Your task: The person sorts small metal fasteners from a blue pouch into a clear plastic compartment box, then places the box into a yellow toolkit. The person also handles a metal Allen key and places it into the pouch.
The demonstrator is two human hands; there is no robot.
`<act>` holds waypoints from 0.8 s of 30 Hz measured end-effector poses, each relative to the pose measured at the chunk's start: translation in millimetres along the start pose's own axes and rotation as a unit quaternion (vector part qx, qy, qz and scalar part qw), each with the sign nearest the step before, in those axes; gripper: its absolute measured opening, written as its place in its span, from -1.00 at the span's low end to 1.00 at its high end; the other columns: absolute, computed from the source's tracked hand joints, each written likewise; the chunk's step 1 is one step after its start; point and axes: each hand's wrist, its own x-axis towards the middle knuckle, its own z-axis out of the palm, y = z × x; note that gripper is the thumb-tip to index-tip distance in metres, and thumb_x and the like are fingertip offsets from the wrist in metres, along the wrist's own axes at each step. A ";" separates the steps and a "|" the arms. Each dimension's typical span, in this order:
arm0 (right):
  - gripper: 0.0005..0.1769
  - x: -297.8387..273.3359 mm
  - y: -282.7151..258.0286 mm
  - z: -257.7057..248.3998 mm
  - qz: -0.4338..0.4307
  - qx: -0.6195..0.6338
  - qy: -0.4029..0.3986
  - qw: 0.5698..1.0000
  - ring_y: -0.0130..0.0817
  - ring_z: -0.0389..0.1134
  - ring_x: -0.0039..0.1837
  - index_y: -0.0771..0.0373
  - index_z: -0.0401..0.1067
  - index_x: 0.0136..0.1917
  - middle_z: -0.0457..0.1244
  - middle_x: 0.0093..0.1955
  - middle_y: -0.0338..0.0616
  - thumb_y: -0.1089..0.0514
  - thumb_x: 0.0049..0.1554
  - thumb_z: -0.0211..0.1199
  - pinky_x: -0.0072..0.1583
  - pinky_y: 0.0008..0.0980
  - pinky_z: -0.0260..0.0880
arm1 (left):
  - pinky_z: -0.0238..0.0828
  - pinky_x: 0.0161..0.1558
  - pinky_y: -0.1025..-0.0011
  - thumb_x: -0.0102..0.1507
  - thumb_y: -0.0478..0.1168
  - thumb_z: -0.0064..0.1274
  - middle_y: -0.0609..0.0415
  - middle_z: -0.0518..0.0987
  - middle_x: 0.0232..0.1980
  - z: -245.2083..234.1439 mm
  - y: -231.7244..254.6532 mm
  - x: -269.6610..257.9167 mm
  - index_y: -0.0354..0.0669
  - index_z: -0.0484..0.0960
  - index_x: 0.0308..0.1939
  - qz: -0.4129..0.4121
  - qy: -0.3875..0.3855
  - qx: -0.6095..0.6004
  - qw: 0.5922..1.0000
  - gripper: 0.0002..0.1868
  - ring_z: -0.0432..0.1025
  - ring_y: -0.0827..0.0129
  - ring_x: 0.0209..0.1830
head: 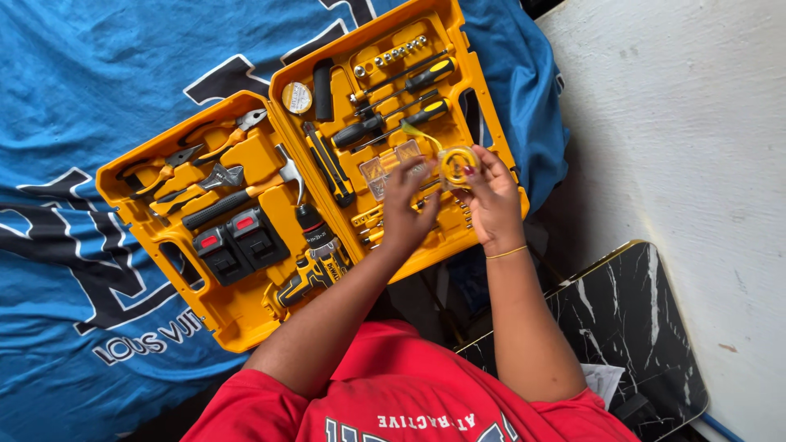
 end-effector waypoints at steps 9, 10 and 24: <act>-0.57 25.9 19.5 -23.6 0.062 0.048 -0.064 0.995 -0.27 0.33 0.31 0.29 0.32 0.42 0.31 0.31 -0.12 0.31 0.28 0.17 0.33 -0.15 0.38 | 0.14 0.39 0.10 -0.01 -0.36 0.18 0.10 0.35 0.51 -38.1 -21.4 55.0 0.03 0.32 0.49 0.122 -0.147 0.231 0.954 -0.06 0.21 0.03 0.50; -0.57 31.4 25.6 -23.9 0.055 0.040 -0.049 0.996 -0.29 0.34 0.30 0.27 0.31 0.42 0.30 0.30 -0.14 0.30 0.28 0.15 0.32 -0.15 0.39 | 0.14 0.35 0.08 -0.01 -0.33 0.22 0.09 0.37 0.47 -37.0 -22.7 61.3 0.01 0.31 0.49 0.122 -0.162 0.240 0.949 -0.05 0.23 0.03 0.43; -0.73 63.3 90.1 8.4 -0.188 -0.347 0.260 0.881 -0.27 0.50 0.16 0.30 0.39 0.25 0.41 0.15 -0.01 0.22 0.29 0.20 0.19 -0.38 0.50 | 0.28 0.15 0.10 0.06 -0.07 0.34 -0.06 0.38 0.35 -0.2 -54.7 58.1 -0.11 0.63 0.14 0.043 -0.169 0.300 0.938 -0.42 0.23 0.00 0.30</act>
